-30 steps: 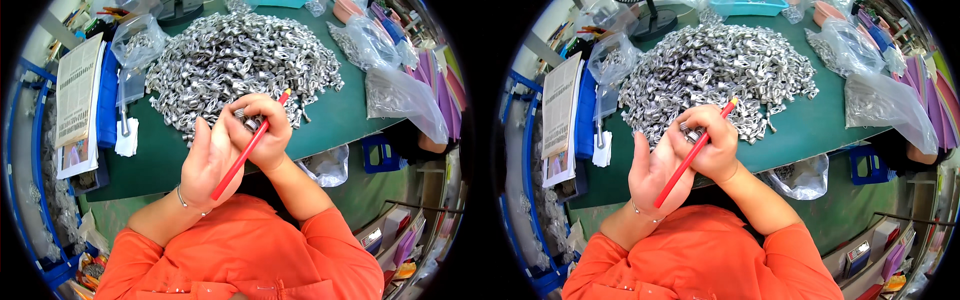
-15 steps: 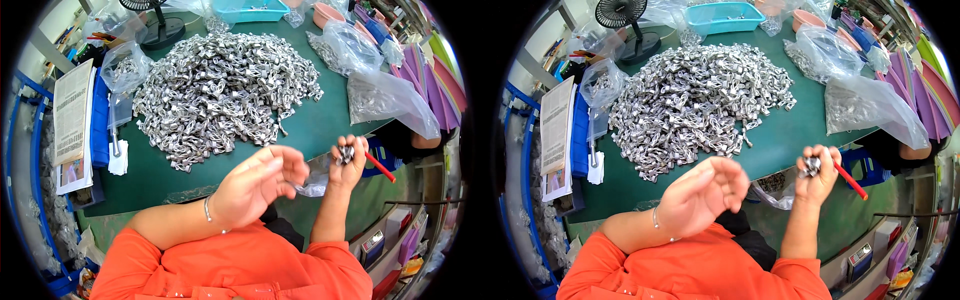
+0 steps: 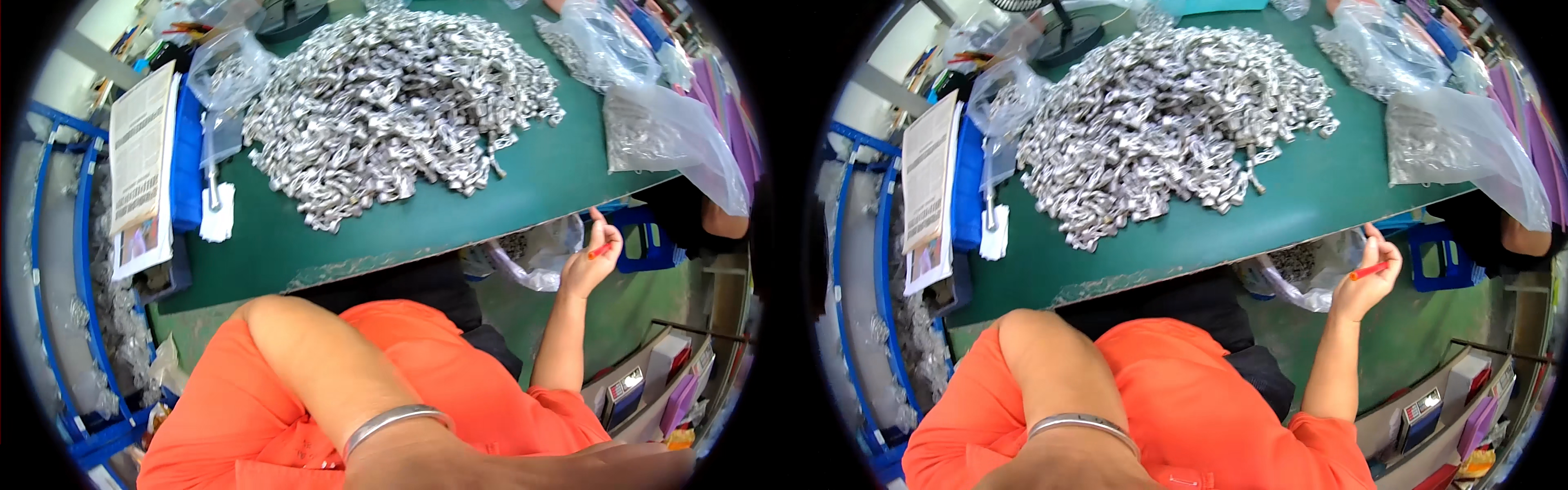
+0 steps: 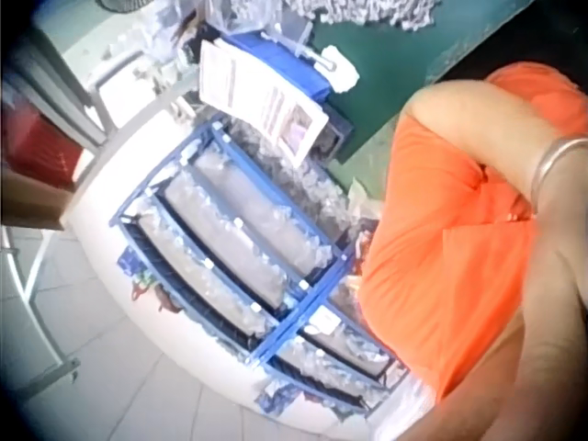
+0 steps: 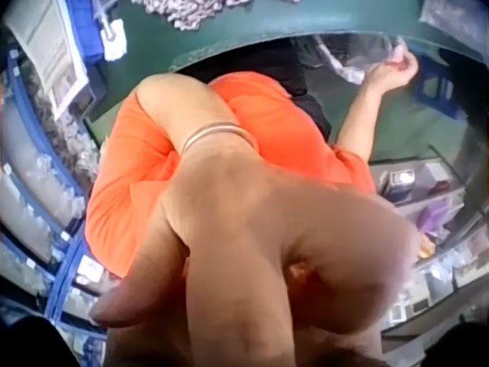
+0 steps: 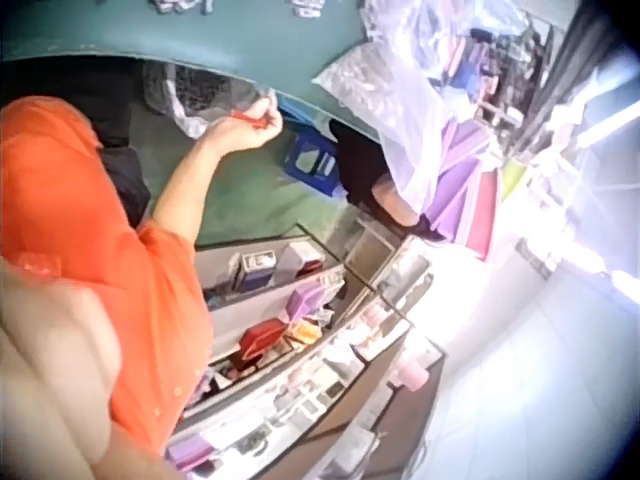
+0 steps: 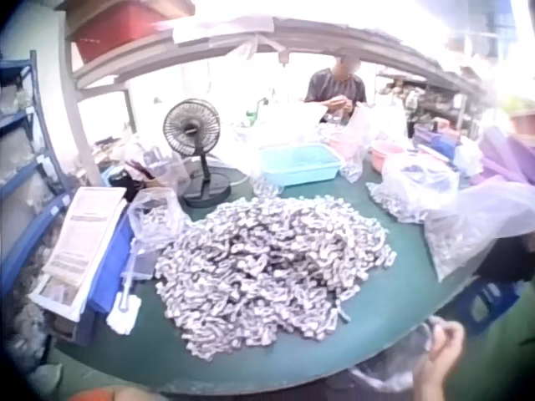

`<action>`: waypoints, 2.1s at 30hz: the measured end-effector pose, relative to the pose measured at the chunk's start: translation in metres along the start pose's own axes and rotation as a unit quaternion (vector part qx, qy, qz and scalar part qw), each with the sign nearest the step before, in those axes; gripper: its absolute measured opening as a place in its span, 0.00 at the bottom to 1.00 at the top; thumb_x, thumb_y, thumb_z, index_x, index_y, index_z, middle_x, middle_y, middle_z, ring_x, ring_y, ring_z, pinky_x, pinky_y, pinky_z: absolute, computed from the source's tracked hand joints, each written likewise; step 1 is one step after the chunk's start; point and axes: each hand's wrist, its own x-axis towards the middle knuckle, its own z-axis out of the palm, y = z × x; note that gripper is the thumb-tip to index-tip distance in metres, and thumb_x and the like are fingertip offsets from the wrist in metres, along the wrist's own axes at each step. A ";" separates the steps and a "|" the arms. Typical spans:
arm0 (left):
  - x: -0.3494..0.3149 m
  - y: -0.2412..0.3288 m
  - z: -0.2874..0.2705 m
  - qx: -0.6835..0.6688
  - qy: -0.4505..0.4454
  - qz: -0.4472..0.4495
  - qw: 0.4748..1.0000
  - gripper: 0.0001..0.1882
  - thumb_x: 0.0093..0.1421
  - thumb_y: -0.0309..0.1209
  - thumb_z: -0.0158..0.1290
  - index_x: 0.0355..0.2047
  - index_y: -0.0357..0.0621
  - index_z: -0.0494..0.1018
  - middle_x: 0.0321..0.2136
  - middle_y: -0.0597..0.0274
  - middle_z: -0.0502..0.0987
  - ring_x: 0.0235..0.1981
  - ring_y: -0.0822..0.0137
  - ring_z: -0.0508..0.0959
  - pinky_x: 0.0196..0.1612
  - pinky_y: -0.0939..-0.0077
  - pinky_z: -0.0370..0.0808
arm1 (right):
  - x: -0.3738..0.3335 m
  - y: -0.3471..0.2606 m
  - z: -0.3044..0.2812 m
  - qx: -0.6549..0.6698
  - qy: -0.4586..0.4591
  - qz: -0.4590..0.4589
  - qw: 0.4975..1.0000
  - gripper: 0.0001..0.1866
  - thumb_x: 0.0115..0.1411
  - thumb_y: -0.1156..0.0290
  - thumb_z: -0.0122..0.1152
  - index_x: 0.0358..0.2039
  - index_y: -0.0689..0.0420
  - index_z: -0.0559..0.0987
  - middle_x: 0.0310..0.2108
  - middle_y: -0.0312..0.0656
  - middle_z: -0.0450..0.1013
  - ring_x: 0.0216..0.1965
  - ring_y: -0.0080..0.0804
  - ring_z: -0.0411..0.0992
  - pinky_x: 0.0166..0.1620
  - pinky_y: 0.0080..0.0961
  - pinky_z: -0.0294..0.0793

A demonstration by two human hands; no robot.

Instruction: The person picks up silver metal clips from a large pile and joins them together by hand.

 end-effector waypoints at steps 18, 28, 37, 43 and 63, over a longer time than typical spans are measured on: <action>-0.030 0.018 0.010 0.298 -0.060 0.047 0.952 0.10 0.49 0.24 0.52 0.34 0.38 0.70 0.30 0.59 0.66 0.26 0.71 0.65 0.29 0.83 0.64 | -0.047 -0.067 0.115 -0.008 -0.273 -0.181 0.945 0.10 0.46 0.86 0.58 0.26 0.60 0.68 0.30 0.43 0.74 0.36 0.34 0.71 0.43 0.28 0.69; -0.184 0.044 -0.076 0.663 0.453 -0.267 0.532 0.16 0.45 0.19 0.57 0.37 0.37 0.70 0.32 0.64 0.64 0.22 0.77 0.63 0.26 0.89 0.63 | -0.036 -0.049 0.147 -0.186 -0.353 -0.252 0.881 0.14 0.38 0.80 0.64 0.22 0.59 0.66 0.24 0.42 0.69 0.29 0.44 0.67 0.34 0.36 0.65; -0.201 0.011 -0.086 0.667 0.477 -0.249 0.515 0.13 0.48 0.14 0.52 0.36 0.32 0.71 0.34 0.56 0.69 0.25 0.71 0.75 0.29 0.82 0.72 | -0.035 -0.056 0.143 -0.275 -0.375 -0.211 0.859 0.13 0.40 0.77 0.65 0.23 0.57 0.67 0.23 0.40 0.67 0.30 0.44 0.66 0.32 0.37 0.62; -0.195 0.002 -0.096 0.703 0.422 -0.217 0.529 0.13 0.48 0.14 0.53 0.35 0.34 0.71 0.32 0.57 0.70 0.28 0.68 0.74 0.30 0.81 0.72 | -0.046 -0.048 0.149 -0.234 -0.361 -0.227 0.874 0.13 0.40 0.79 0.65 0.22 0.57 0.67 0.23 0.42 0.68 0.28 0.45 0.66 0.32 0.37 0.63; -0.164 -0.026 -0.101 0.489 0.441 -0.149 0.738 0.15 0.49 0.16 0.56 0.38 0.31 0.69 0.31 0.57 0.73 0.27 0.73 0.76 0.29 0.84 0.74 | -0.076 -0.084 0.127 0.207 -0.338 0.363 0.843 0.08 0.54 0.81 0.56 0.28 0.59 0.66 0.23 0.40 0.69 0.16 0.18 0.63 0.18 0.13 0.59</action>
